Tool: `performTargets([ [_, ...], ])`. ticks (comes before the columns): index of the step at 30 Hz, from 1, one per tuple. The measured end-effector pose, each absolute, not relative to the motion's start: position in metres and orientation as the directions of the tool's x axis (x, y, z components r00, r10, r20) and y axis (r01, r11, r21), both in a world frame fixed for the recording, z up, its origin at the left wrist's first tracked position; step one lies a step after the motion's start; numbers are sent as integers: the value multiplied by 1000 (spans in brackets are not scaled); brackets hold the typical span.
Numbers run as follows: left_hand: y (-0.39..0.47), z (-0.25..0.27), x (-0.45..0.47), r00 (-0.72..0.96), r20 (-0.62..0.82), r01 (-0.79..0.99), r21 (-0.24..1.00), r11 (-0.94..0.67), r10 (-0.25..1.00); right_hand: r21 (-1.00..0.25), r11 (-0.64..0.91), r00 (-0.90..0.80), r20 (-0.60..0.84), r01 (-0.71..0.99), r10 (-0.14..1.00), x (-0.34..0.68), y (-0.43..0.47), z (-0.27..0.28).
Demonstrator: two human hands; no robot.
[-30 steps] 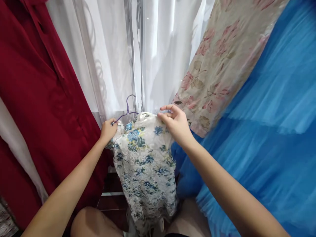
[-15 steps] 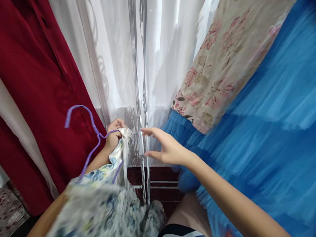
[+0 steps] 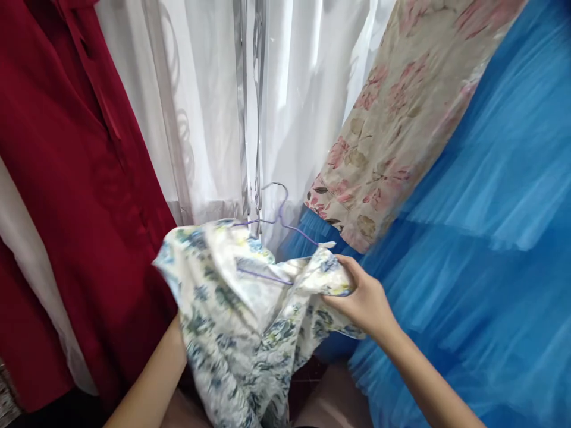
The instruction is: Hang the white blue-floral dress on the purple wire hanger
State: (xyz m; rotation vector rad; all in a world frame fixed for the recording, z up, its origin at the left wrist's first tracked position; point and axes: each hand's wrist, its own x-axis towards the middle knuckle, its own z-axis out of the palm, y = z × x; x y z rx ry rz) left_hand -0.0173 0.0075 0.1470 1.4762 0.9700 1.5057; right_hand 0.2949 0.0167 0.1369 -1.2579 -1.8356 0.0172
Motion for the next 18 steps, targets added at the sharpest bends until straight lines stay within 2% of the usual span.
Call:
performTargets([
  [2,-7,126,-28,-57,310,-199,928,-315,949,-461,419,-17,656,782,755,311,28,147],
  [5,-22,103,-35,-125,191,-445,866,-227,974,-390,411,-60,662,824,747,308,45,174],
  [9,-30,91,-42,-232,142,-415,880,-230,962,-334,459,-153,649,823,745,285,57,201],
  [13,-38,79,-52,-263,26,-444,884,-145,964,-322,518,-221,639,793,737,279,56,203],
  [18,-51,51,-44,-264,-27,-419,904,-90,964,-243,649,-360,669,721,651,296,55,203],
])
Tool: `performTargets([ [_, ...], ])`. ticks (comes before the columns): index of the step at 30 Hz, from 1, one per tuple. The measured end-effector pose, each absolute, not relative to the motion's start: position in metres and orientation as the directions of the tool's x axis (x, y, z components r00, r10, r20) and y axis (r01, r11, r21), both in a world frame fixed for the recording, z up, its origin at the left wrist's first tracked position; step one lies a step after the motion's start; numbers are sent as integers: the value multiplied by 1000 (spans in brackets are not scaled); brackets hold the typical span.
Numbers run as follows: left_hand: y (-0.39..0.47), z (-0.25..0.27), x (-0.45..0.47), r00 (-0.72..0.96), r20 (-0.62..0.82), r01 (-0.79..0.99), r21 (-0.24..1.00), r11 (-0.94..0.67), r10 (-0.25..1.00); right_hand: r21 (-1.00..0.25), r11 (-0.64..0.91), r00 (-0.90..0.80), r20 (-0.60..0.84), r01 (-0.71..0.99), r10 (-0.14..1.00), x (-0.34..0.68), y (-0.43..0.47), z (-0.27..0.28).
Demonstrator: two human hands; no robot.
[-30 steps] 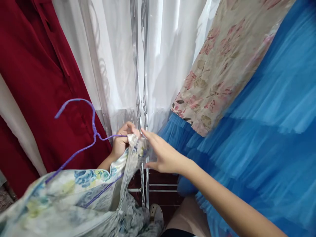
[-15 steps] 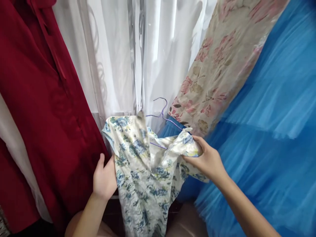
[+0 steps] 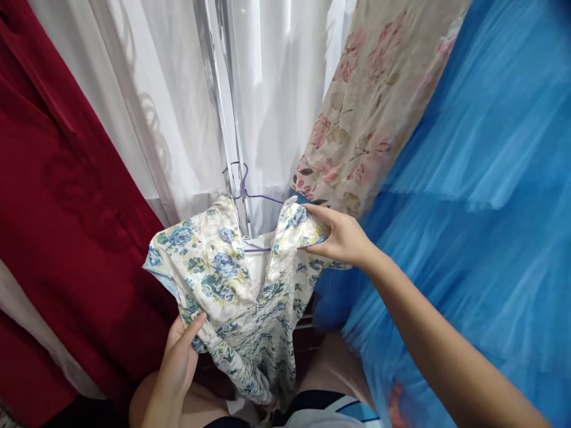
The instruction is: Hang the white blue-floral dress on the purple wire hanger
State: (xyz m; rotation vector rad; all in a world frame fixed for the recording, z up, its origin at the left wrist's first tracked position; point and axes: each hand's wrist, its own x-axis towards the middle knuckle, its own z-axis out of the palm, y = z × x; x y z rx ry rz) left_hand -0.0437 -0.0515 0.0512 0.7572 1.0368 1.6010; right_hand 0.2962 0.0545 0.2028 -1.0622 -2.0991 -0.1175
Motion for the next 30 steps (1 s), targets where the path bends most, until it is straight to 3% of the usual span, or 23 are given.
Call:
performTargets([
  [2,-58,37,-33,-273,-79,-431,901,-49,959,-236,693,-387,688,681,614,297,46,190],
  [4,-64,22,-23,-299,-149,-462,887,-6,942,-325,663,-224,766,674,603,287,29,161],
  [6,-70,9,-14,-327,-192,-484,875,11,925,-529,607,125,805,592,580,265,7,116],
  [7,-72,3,-11,-336,-196,-485,875,9,921,-638,593,265,758,491,596,252,-4,92],
  [8,-74,-1,-8,-338,-191,-479,878,6,922,-734,568,298,674,373,676,238,-13,69],
  [10,-77,-5,-4,-302,-172,-460,888,14,938,-882,428,36,443,200,896,211,-23,32],
  [11,-78,-6,-3,-288,-164,-451,893,18,943,-920,351,-82,342,171,936,200,-24,21],
  [13,-80,-6,-2,-295,-162,-445,895,15,941,-944,278,-259,228,177,939,182,-18,14],
  [18,-77,-12,-13,-467,-127,-390,918,-75,875,-959,268,-428,206,91,880,163,4,32],
  [20,-75,-18,-18,-642,45,-181,961,-208,766,-981,191,-391,180,-11,903,162,2,29],
  [22,-72,-23,-16,-754,341,163,925,-343,562,-988,123,-314,146,-92,938,162,-5,19],
  [23,-70,-26,-11,-718,480,318,871,-375,504,-988,100,-278,128,-113,952,163,-11,14],
  [25,-66,-30,6,-503,620,478,780,-404,603,-990,74,-229,101,-123,968,166,-23,8],
  [27,-60,-33,28,-239,562,474,779,-410,792,-990,71,-214,95,-121,972,170,-34,7],
  [30,-47,-33,54,-93,472,394,826,-403,877,-990,66,-219,92,-121,972,177,-43,15],
])
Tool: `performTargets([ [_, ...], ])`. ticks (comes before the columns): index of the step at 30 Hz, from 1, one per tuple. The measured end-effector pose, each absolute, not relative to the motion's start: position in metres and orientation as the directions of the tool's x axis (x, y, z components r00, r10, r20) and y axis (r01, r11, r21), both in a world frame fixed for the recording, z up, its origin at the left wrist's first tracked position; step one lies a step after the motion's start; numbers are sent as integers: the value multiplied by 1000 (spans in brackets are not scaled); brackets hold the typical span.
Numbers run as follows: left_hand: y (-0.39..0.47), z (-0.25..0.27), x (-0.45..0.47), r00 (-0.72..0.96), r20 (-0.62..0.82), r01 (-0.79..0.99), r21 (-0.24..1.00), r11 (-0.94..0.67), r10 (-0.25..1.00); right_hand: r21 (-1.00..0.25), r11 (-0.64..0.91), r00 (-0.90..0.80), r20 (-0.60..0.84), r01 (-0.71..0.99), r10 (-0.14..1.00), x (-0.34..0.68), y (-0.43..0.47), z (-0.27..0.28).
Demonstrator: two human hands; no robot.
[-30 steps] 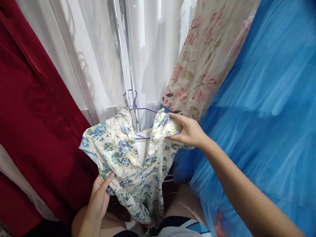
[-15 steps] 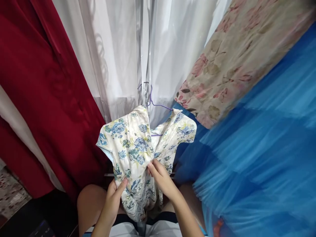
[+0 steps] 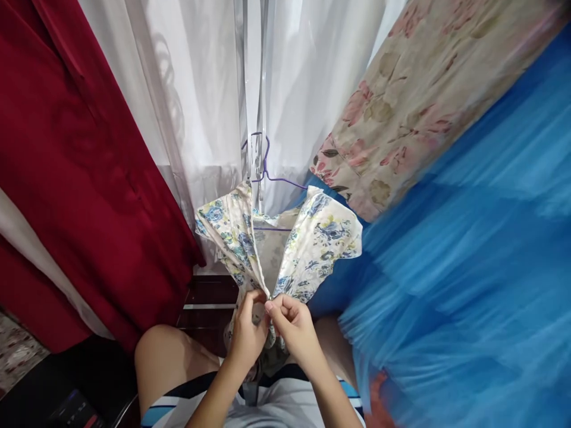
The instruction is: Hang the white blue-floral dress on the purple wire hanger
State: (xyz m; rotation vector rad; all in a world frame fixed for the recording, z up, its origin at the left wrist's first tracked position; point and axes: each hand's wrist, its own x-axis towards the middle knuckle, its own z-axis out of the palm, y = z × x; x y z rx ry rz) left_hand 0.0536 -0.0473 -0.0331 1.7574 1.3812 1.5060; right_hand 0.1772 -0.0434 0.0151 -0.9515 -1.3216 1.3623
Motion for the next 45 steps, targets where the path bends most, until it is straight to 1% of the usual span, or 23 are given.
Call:
performTargets([
  [2,-42,-29,61,-69,491,393,814,-429,868,-991,63,-189,85,-118,978,184,-41,24],
  [4,-41,-18,63,15,496,471,762,-444,868,-987,63,-131,83,-150,988,193,-29,38],
  [5,-42,-11,63,82,473,531,724,-440,877,-981,57,-117,80,-188,990,197,-20,48],
  [6,-45,-3,63,156,430,600,674,-431,889,-972,45,-119,74,-231,990,201,-9,59],
  [8,-52,17,65,292,320,729,536,-427,901,-952,17,-179,75,-304,981,206,15,88],
  [10,-60,36,68,392,210,813,377,-444,896,-951,41,-216,111,-306,970,208,40,121],
  [12,-65,50,72,451,97,852,250,-460,887,-952,91,-232,163,-293,959,206,60,153],
  [14,-67,55,75,470,-4,870,167,-463,882,-952,143,-233,209,-271,950,202,74,178],
  [16,-64,54,72,481,-53,871,142,-470,875,-949,222,-200,267,-222,943,195,79,193],
  [17,-62,52,69,491,-51,863,166,-477,870,-941,275,-168,308,-196,936,191,79,196],
  [19,-54,55,58,512,10,822,286,-493,859,-906,398,-86,413,-147,907,184,74,196],
  [21,-41,68,43,476,174,742,447,-500,862,-857,506,-24,510,-98,860,180,68,192],
  [23,-24,95,28,334,407,647,557,-521,850,-830,553,-9,555,-71,832,177,63,188],
  [24,-14,112,23,239,518,608,580,-542,822,-829,554,-16,557,-72,831,176,60,187],
  [26,9,146,16,114,694,550,552,-627,711,-842,529,-44,535,-105,844,175,56,187],
  [28,31,173,15,118,761,531,494,-688,637,-856,494,-83,509,-149,857,173,53,187],
  [31,55,193,25,170,800,545,410,-731,576,-855,481,-89,504,-194,859,172,54,186],
  [33,63,198,33,147,837,559,369,-742,527,-835,521,-54,537,-178,842,172,58,182],
  [36,71,205,31,0,895,531,378,-759,445,-822,561,-32,566,-101,824,173,65,168],
  [39,87,210,-2,-238,889,426,458,-780,392,-859,509,-58,511,-51,857,177,63,148],
  [42,107,191,-53,-452,798,356,572,-739,400,-886,462,-106,462,-18,881,182,50,128],
  [43,111,177,-69,-547,730,320,635,-703,410,-890,457,-121,454,-2,883,183,45,123],
  [45,116,142,-90,-744,481,152,797,-585,463,-897,441,-158,432,26,888,182,36,112],
])
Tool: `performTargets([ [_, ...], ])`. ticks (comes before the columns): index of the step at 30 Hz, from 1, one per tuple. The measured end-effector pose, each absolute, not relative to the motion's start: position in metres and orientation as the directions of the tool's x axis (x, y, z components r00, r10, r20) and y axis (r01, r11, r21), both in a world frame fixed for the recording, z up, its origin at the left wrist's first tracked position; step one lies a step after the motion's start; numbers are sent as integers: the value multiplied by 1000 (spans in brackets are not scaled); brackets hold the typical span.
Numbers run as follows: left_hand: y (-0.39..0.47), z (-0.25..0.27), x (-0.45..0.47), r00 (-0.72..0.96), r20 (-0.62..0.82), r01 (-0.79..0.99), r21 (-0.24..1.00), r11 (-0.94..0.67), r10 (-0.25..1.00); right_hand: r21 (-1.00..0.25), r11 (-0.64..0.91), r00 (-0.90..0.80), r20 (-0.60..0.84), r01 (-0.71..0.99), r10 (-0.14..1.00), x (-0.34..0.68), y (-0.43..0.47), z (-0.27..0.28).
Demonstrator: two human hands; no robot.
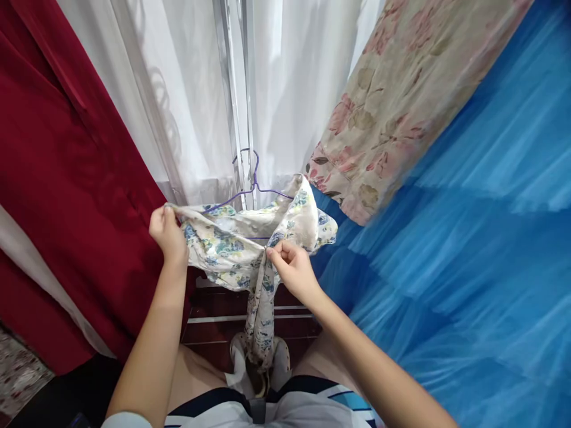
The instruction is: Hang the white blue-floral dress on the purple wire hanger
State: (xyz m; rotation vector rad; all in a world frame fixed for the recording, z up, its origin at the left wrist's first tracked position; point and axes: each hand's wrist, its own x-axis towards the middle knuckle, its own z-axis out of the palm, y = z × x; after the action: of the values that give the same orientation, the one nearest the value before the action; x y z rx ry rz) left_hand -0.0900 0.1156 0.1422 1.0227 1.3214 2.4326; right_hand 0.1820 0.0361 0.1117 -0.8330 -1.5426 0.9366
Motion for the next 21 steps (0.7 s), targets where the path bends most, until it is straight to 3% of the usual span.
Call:
performTargets([
  [2,115,102,-96,-767,358,60,867,-495,533,-908,418,-188,405,33,895,180,31,100],
  [5,109,50,-81,-669,264,-11,931,-365,694,-932,363,-162,358,2,920,184,35,76],
  [11,89,14,-25,-177,246,57,969,-240,953,-969,229,252,244,90,936,253,49,5],
  [15,65,23,9,50,307,74,948,-310,951,-973,150,307,199,175,931,295,39,-37],
  [18,40,36,35,100,381,58,920,-388,919,-961,121,251,184,248,950,298,27,-47],
  [21,9,55,60,179,456,30,883,-468,872,-947,186,143,229,263,963,277,17,-30],
])
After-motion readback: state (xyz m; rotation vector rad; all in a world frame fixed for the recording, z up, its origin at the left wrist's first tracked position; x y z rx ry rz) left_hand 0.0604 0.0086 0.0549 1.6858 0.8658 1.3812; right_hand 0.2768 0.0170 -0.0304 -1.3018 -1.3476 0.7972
